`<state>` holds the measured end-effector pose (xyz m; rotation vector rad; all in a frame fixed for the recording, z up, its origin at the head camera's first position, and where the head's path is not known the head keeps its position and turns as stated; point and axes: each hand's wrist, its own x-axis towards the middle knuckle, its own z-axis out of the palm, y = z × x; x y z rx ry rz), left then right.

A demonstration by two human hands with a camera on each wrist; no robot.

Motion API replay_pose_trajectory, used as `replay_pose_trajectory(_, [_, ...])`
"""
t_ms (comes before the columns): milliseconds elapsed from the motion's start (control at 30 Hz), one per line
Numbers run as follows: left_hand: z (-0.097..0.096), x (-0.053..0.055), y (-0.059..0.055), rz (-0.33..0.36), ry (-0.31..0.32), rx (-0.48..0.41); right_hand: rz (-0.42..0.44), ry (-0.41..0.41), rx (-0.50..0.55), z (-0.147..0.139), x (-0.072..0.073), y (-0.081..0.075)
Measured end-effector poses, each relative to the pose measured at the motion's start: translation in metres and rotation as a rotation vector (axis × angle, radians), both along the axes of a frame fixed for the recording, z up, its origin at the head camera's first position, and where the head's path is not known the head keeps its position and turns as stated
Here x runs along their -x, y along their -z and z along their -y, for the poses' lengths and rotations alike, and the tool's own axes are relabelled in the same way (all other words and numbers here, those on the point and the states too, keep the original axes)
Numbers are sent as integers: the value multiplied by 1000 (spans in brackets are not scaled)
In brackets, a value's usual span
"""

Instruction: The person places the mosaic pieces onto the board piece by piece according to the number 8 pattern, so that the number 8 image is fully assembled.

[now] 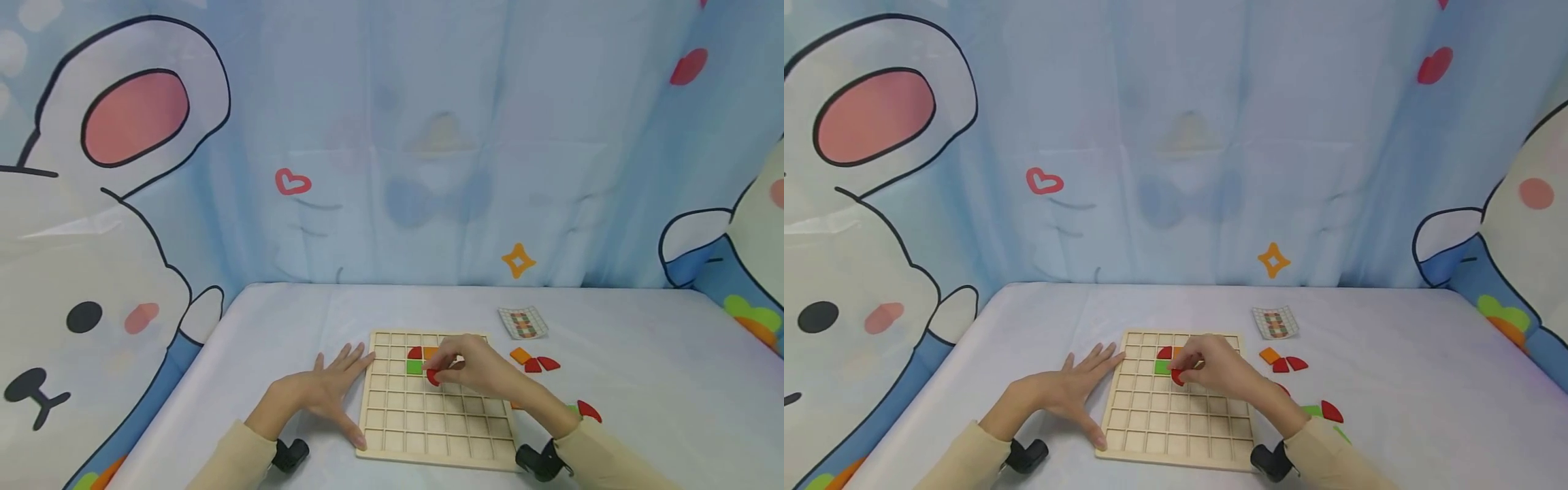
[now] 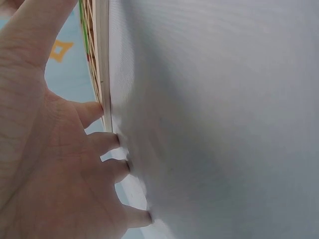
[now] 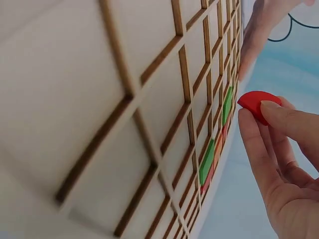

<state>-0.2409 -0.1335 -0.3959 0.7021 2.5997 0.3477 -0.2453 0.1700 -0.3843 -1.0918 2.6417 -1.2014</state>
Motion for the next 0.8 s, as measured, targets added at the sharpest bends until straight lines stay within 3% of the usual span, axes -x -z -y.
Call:
replay_pose_trajectory(367, [-2,1,1,-4,-8,27,18,-78,11,26,12,12])
replay_pose_trajectory(800, [-1,0,1,-4,-2,19,35,-79,-93,33,17,6])
